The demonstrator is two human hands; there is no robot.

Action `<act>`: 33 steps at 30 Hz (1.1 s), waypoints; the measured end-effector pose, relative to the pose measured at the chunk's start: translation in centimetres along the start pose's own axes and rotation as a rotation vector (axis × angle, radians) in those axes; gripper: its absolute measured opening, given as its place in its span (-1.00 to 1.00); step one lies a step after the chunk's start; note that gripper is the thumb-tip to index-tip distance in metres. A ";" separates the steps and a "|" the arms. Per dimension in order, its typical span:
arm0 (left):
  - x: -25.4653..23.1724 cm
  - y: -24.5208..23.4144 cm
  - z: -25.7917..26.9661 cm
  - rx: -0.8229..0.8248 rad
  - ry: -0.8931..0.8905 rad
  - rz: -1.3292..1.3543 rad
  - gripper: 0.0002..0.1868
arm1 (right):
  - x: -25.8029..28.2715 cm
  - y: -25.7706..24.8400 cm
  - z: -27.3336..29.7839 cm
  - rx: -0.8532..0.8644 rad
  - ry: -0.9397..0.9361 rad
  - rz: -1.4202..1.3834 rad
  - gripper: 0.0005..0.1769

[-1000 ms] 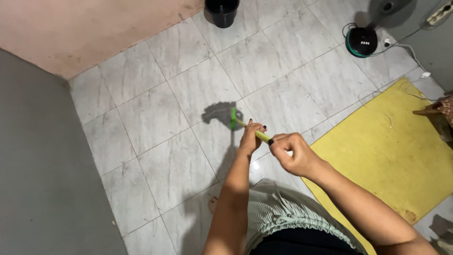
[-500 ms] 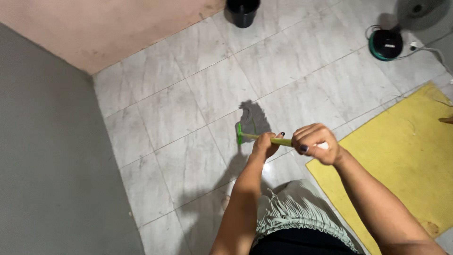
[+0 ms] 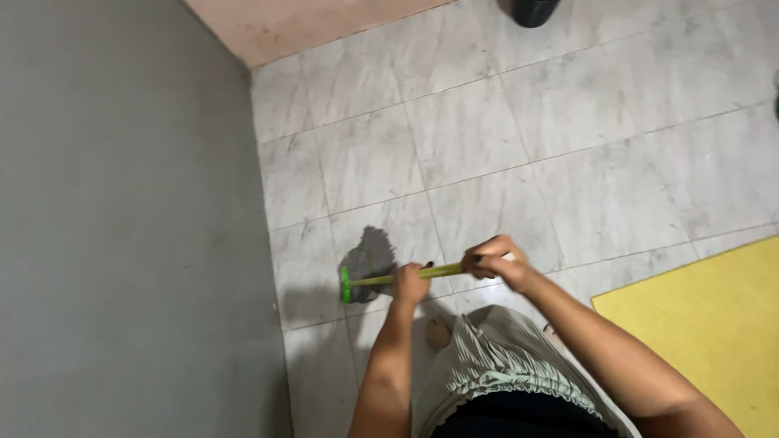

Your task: The person mops a tiled floor using a green-handled mop, moving it back and forth across the surface. They navigate around a black bucket and a yellow mat while cleaning the area.

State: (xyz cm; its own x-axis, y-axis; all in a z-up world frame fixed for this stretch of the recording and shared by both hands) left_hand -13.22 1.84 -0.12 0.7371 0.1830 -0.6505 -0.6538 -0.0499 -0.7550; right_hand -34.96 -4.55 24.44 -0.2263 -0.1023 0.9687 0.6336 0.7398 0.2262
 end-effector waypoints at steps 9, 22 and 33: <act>8.5 -5.2 5.9 -0.040 -0.229 0.085 -0.69 | -5.9 7.6 -2.4 0.269 0.143 0.091 -0.58; -5.2 3.8 0.0 -0.027 0.048 0.078 -0.72 | 3.1 -2.5 6.4 0.006 0.052 0.156 -0.56; -23.4 15.4 -5.6 -0.056 0.590 0.232 -0.68 | 13.3 -10.5 17.5 -0.219 0.028 0.440 -0.61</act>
State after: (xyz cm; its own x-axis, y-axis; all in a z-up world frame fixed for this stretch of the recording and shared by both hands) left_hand -39.58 -8.67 3.07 0.5576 -0.4097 -0.7220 -0.8099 -0.0776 -0.5815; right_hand -57.52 -2.06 33.12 0.1152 0.1685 0.9790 0.8059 0.5603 -0.1912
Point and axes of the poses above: each hand's wrist, its own z-axis away from the middle knuckle, its own y-axis out of the palm, x = y × z, the point moved 2 cm from there along -z, towards the middle knuckle, and after that the axes turned 2 degrees about y, right-handed, at the moved point
